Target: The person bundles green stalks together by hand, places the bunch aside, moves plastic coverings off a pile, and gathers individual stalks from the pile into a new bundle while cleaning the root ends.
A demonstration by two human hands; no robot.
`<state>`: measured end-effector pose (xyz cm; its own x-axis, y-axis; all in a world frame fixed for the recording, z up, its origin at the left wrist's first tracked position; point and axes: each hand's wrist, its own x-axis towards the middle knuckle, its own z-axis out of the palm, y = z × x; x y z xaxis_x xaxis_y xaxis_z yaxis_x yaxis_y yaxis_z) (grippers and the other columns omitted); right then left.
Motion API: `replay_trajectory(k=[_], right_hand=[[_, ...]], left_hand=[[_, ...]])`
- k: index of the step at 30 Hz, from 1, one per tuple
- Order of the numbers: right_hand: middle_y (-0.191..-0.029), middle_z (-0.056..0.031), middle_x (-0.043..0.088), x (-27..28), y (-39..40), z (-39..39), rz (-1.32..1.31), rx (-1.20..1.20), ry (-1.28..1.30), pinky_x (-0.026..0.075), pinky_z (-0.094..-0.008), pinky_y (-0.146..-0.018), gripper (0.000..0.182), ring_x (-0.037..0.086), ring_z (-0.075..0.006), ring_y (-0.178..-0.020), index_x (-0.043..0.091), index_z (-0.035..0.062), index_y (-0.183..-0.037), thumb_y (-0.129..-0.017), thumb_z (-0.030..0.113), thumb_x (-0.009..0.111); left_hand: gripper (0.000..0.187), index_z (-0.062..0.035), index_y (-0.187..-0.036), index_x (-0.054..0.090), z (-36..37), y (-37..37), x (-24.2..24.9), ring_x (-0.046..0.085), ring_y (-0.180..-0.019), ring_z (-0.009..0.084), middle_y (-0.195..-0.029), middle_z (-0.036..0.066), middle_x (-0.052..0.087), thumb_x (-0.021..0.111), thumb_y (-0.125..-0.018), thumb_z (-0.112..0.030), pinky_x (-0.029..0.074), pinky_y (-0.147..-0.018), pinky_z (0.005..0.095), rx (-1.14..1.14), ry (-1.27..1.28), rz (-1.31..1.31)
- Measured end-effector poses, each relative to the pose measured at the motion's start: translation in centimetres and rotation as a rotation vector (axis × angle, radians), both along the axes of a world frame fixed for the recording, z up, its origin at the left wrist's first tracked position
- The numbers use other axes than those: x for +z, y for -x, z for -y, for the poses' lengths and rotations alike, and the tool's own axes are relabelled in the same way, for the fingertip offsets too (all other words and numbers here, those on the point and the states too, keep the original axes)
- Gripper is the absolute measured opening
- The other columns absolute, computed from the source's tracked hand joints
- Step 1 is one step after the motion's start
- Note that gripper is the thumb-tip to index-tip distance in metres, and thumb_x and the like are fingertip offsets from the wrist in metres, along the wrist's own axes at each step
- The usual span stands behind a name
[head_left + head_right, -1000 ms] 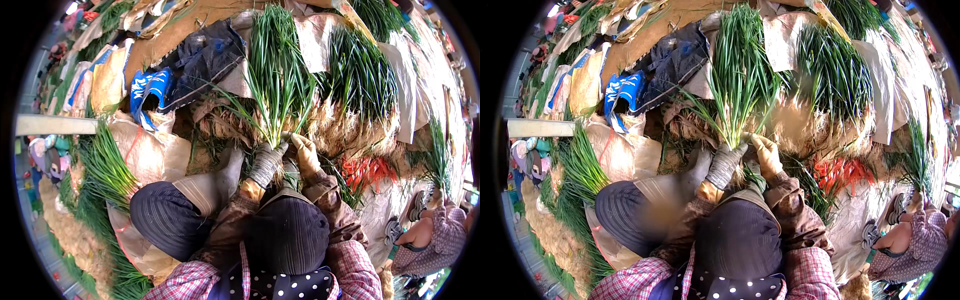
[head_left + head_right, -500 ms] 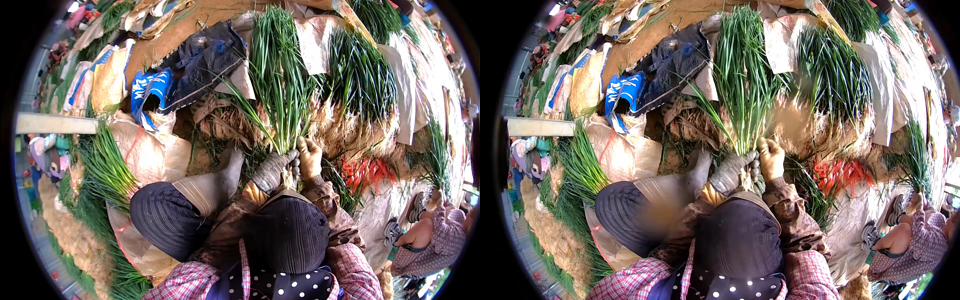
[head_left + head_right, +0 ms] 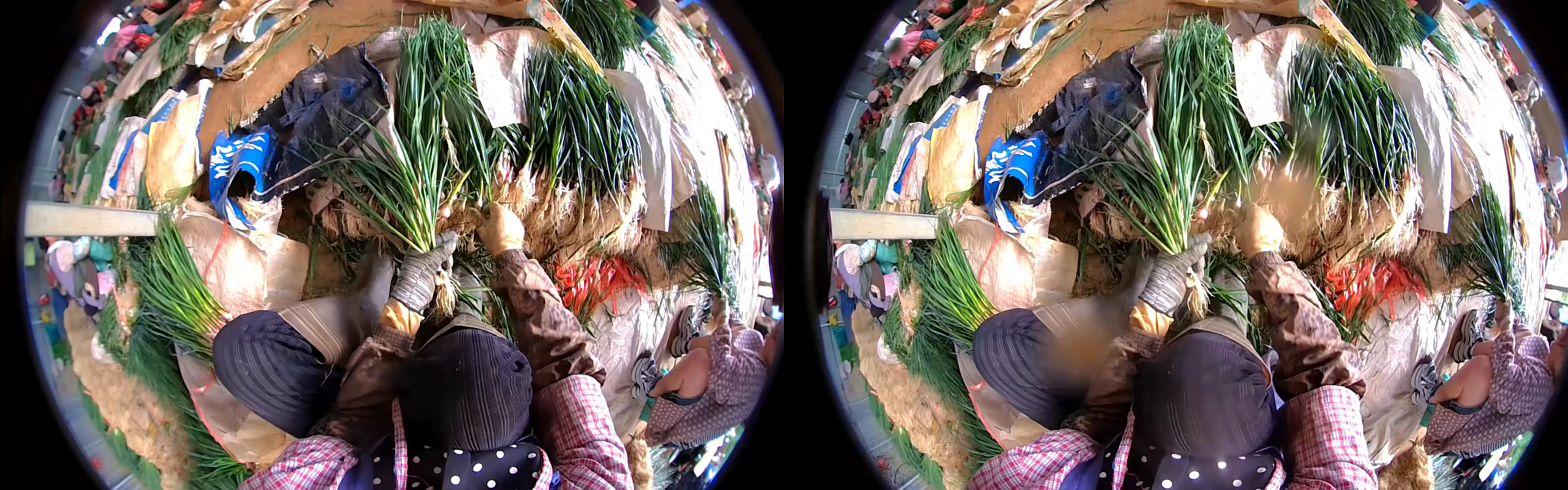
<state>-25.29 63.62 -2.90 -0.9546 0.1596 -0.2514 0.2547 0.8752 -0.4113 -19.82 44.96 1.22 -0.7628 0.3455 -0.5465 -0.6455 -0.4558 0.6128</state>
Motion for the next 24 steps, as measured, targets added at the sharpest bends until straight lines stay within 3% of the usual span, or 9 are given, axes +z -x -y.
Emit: replay_trajectory(k=[3, 4, 5, 8, 10, 15, 17, 19, 24], right_hand=[[-0.071, -0.0129, 0.064, -1.2, -0.9, 0.5, -0.055, 0.004, -0.003, 0.050, -0.0420, -0.060, 0.030, 0.062, -0.0296, -0.064, 0.061, 0.0081, -0.081, -0.087, 0.038, 0.062], [-0.067, -0.0117, 0.063, -1.6, -2.2, 0.6, -0.150, 0.022, 0.059, 0.050, -0.0422, -0.058, 0.023, 0.062, -0.0291, -0.060, 0.061, 0.0081, -0.079, -0.087, 0.030, 0.063], [-0.063, -0.0104, 0.062, -1.4, -3.8, 1.0, -0.233, 0.063, 0.162, 0.050, -0.0412, -0.055, 0.022, 0.062, -0.0288, -0.057, 0.060, 0.0089, -0.077, -0.086, 0.028, 0.063], [-0.063, -0.0098, 0.063, 1.5, -8.4, 2.4, -0.192, 0.252, 0.289, 0.052, -0.0398, -0.056, 0.018, 0.062, -0.0276, -0.056, 0.060, 0.0097, -0.084, -0.088, 0.027, 0.061], [-0.076, -0.0131, 0.067, 3.4, -9.8, 2.3, -0.089, 0.495, 0.245, 0.054, -0.0367, -0.064, 0.025, 0.066, -0.0246, -0.067, 0.060, 0.0087, -0.106, -0.090, 0.029, 0.058], [-0.110, -0.0143, 0.064, 2.4, -6.4, 1.4, 0.337, -0.011, 1.189, 0.049, -0.0322, -0.086, 0.057, 0.062, -0.0234, -0.096, 0.053, -0.0019, -0.121, -0.091, 0.046, 0.056], [-0.106, -0.0118, 0.066, 2.1, -5.1, 2.3, 0.093, -0.027, 1.073, 0.050, -0.0291, -0.078, 0.056, 0.062, -0.0191, -0.089, 0.054, -0.0009, -0.121, -0.091, 0.046, 0.057], [-0.084, -0.0085, 0.069, 0.8, -4.3, 3.3, 0.066, -0.146, 1.029, 0.050, -0.0256, -0.062, 0.038, 0.062, -0.0131, -0.072, 0.062, -0.0023, -0.109, -0.092, 0.032, 0.060], [-0.069, -0.0083, 0.064, -1.5, -4.7, 3.8, 0.162, -0.420, 1.042, 0.046, -0.0247, -0.045, 0.026, 0.056, -0.0111, -0.050, 0.064, -0.0044, -0.097, -0.093, 0.021, 0.059]], left_hand=[[0.032, 0.0017, -0.120, 0.056, 0.5, 0.6, 3.6, 0.059, -0.062, 0.0143, -0.082, 0.008, 0.062, 0.061, -0.090, -0.007, 0.054, -0.056, 0.0269, -0.054, 0.167, 0.044], [0.031, 0.0015, -0.119, 0.057, 0.8, 0.3, 0.4, 0.059, -0.063, 0.0141, -0.082, 0.007, 0.062, 0.060, -0.090, -0.007, 0.053, -0.054, 0.0269, -0.041, 0.002, -0.026], [0.032, 0.0012, -0.120, 0.056, -0.2, 0.2, -0.6, 0.060, -0.066, 0.0132, -0.088, 0.009, 0.064, 0.061, -0.090, -0.008, 0.053, -0.055, 0.0261, 0.027, 0.088, 0.095], [0.026, 0.0010, -0.104, 0.064, -1.6, -0.2, -6.6, 0.064, -0.076, 0.0150, -0.093, 0.007, 0.069, 0.072, -0.081, -0.008, 0.052, -0.058, 0.0249, 0.156, 0.226, -0.194], [0.015, 0.0002, -0.092, 0.065, -0.4, 0.7, 0.2, 0.061, -0.063, 0.0125, -0.081, 0.006, 0.068, 0.072, -0.080, -0.005, 0.048, -0.050, 0.0248, -0.015, 0.309, 0.145], [0.022, -0.0053, -0.073, 0.069, -1.0, 0.3, -1.1, 0.050, -0.044, 0.0104, -0.061, 0.000, 0.062, 0.077, -0.079, -0.025, 0.040, -0.039, 0.0264, -0.003, 0.569, 0.111], [0.020, -0.0052, -0.078, 0.068, -1.3, 0.0, -1.6, 0.050, -0.043, 0.0104, -0.059, 0.000, 0.061, 0.076, -0.080, -0.024, 0.039, -0.038, 0.0267, 0.048, 0.509, 0.086], [0.020, -0.0050, -0.082, 0.067, -1.5, -0.1, -3.6, 0.050, -0.043, 0.0105, -0.059, 0.001, 0.061, 0.075, -0.080, -0.023, 0.038, -0.037, 0.0267, 0.067, 0.547, 0.059], [0.019, -0.0024, -0.090, 0.062, -2.9, -0.3, -1.9, 0.054, -0.051, 0.0113, -0.069, 0.002, 0.061, 0.074, -0.079, -0.012, 0.044, -0.044, 0.0270, 0.091, 0.603, 0.181]])
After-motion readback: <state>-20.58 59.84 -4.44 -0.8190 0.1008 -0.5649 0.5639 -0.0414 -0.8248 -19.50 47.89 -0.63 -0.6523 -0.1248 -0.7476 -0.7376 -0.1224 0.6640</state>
